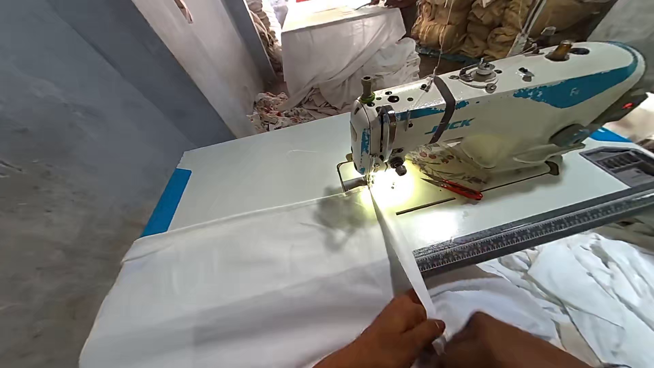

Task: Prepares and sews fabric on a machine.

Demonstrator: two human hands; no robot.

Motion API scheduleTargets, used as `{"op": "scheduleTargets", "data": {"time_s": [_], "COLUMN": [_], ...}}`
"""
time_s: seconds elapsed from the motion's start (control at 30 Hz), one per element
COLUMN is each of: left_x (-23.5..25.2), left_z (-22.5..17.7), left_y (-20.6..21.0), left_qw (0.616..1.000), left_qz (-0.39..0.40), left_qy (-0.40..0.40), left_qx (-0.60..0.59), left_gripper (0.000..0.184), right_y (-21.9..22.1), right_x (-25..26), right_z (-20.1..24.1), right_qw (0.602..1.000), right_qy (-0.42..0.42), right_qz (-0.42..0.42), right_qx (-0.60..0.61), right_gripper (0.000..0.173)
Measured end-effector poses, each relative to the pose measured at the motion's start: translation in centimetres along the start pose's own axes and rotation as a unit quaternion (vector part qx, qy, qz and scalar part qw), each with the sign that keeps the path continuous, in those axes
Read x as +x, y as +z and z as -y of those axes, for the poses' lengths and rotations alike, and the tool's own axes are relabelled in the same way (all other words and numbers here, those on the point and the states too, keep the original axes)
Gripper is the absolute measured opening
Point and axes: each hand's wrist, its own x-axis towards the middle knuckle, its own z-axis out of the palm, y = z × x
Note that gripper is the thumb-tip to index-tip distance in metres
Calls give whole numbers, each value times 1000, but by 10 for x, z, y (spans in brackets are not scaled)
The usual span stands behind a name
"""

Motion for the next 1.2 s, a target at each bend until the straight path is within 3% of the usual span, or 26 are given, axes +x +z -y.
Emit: {"op": "scheduleTargets", "data": {"time_s": [0.07, 0.13, 0.2, 0.23, 0.3, 0.37, 0.43, 0.5, 0.6, 0.73, 0.87, 1.03, 1.13, 1.2], "left_x": [1, 3, 2, 1, -2, -6, -3, -2, 1, 13, 7, 6, 10, 12], "left_z": [9, 8, 5, 12, 28, 40, 47, 47, 43, 30, 34, 36, 23, 11], "left_y": [0, 4, 3, 0, -17, -32, -27, -21, -22, -26, -17, -11, -22, -39], "left_qw": [995, 985, 967, 944, 849, 798, 772, 774, 777, 787, 781, 772, 814, 856], "left_qz": [17, 24, -15, -100, -295, -304, -253, -222, -212, -199, -201, -215, -176, -149], "left_qy": [85, 138, 180, 221, 248, 178, 153, 143, 139, 105, 107, 98, 81, 98], "left_qx": [45, 97, 179, 225, 361, 490, 563, 576, 577, 574, 581, 590, 548, 486], "left_gripper": [27, 28, 31, 30, 25, 55, 64, 60, 61, 68, 71, 69, 64, 48], "right_y": [7, 16, 27, 31, 37, 36, 14, -25, -97, -125, -121, -111, -104, -105], "right_x": [18, 43, 59, 62, 59, 46, 29, 3, -29, -49, -61, -34, 3, 18], "right_z": [-34, -65, -80, -84, -87, -87, -95, -118, -138, -172, -184, -155, -157, -169], "right_qw": [976, 928, 910, 903, 902, 941, 973, 946, 824, 743, 759, 792, 832, 845], "right_qy": [51, 144, 179, 163, 120, 109, 126, 159, 249, 246, 243, 225, 263, 280], "right_qz": [-190, -283, -303, -318, -320, -244, -153, -225, -393, -448, -401, -400, -313, -274], "right_qx": [-91, -195, -219, -240, -262, -207, -122, -173, -324, -433, -451, -402, -375, -365], "right_gripper": [29, 32, 22, 17, 11, 9, 15, 23, 27, 27, 25, 31, 40, 47]}}
